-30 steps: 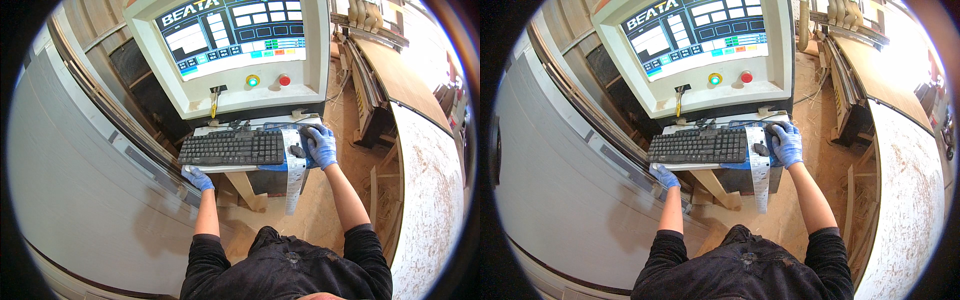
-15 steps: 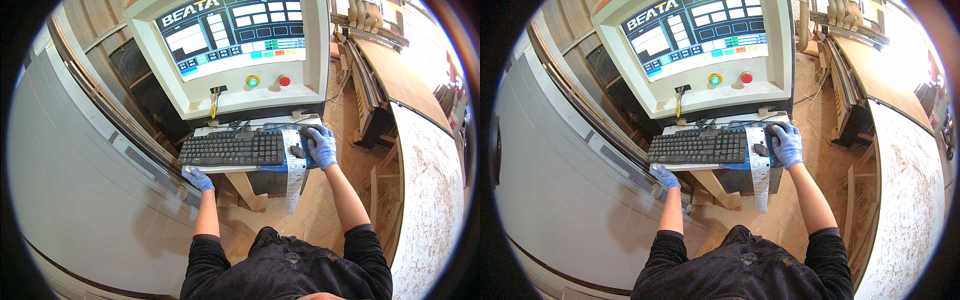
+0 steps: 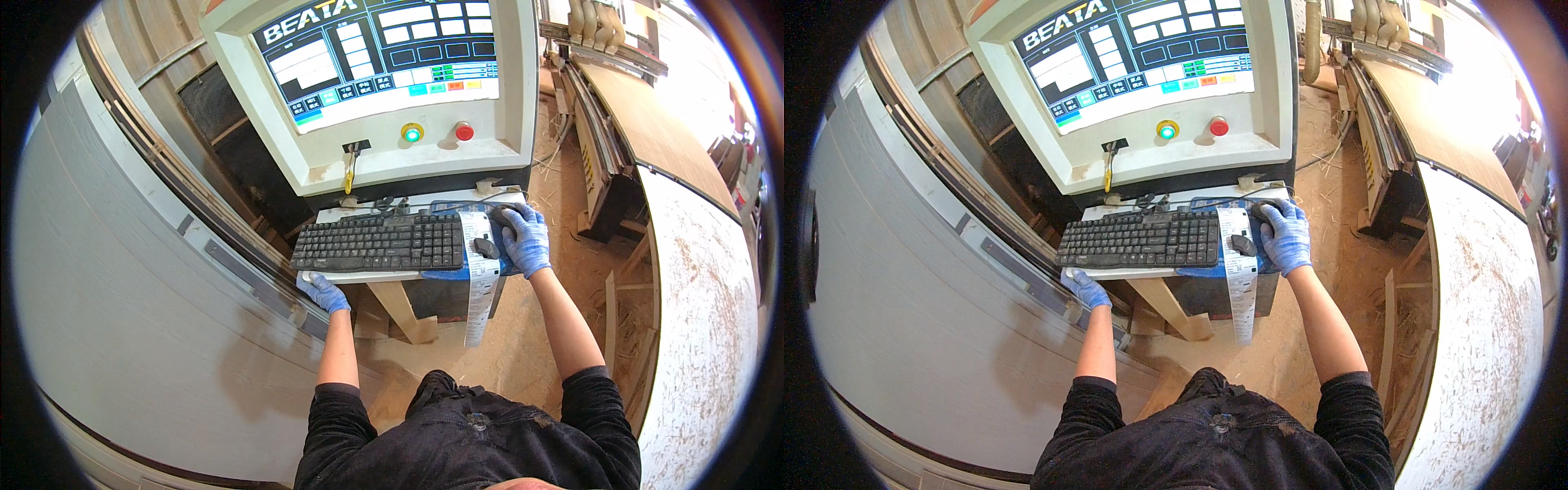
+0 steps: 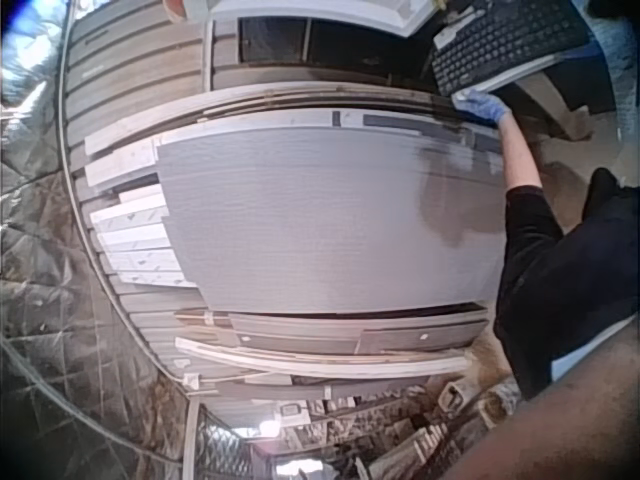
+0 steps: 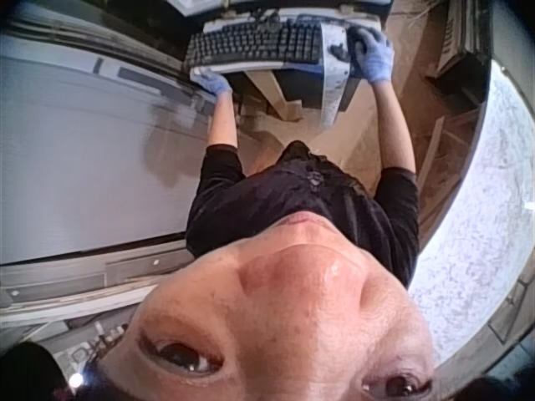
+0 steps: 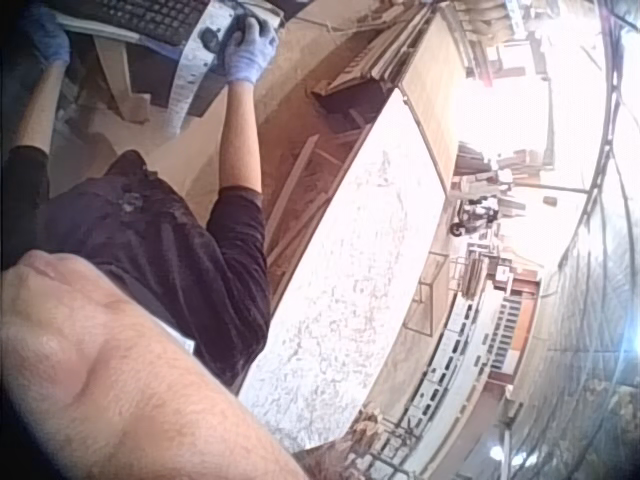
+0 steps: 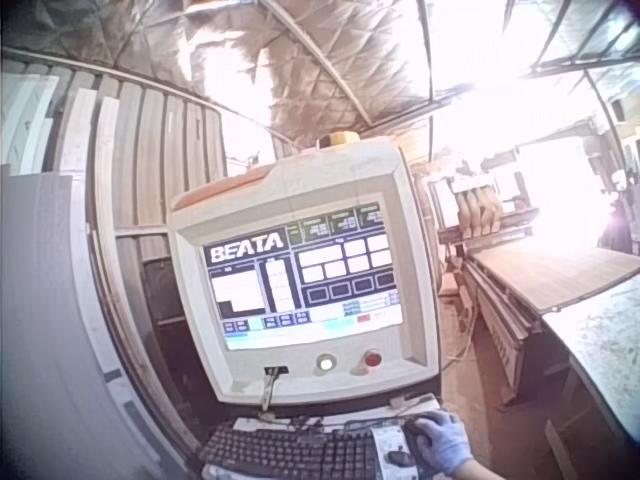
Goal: The person walks through a woodworking shop, adjusts a tool on a CNC machine, and operates the control panel using a keyboard and mouse. They then place a large sheet of material onto the machine bed.
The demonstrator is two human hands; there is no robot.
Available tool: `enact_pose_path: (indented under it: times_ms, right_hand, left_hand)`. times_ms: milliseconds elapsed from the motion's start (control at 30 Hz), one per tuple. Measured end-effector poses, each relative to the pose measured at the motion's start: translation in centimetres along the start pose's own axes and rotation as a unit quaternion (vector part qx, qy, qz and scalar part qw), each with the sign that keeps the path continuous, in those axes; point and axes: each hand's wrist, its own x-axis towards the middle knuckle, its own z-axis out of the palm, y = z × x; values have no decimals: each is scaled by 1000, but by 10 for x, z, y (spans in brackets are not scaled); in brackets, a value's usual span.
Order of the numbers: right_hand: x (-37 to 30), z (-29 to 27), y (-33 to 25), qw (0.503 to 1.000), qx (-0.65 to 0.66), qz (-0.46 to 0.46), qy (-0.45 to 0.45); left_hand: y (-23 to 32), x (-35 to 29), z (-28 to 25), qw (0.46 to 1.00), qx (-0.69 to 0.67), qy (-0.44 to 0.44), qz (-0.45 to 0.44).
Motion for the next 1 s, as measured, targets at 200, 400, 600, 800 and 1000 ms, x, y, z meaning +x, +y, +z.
enact_pose_path:
  times_ms: [200,400,600,800,1000]
  right_hand:
    - [3,-7,-3,999,13,-22,20]
    - [2,-3,1,1000,12,-9,22]
    - [3,-2,-1,999,24,-19,15]
    - [1,-1,4,1000,20,-15,6]
    - [0,-1,3,1000,17,-5,6]
  left_hand:
    - [-10,3,0,999,34,1,-22]
    - [5,-1,4,1000,21,-12,3]
    - [-14,8,-1,1000,-12,-5,1]
    - [-1,3,0,999,53,-4,2]
    - [10,-1,-1,997,59,-14,-43]
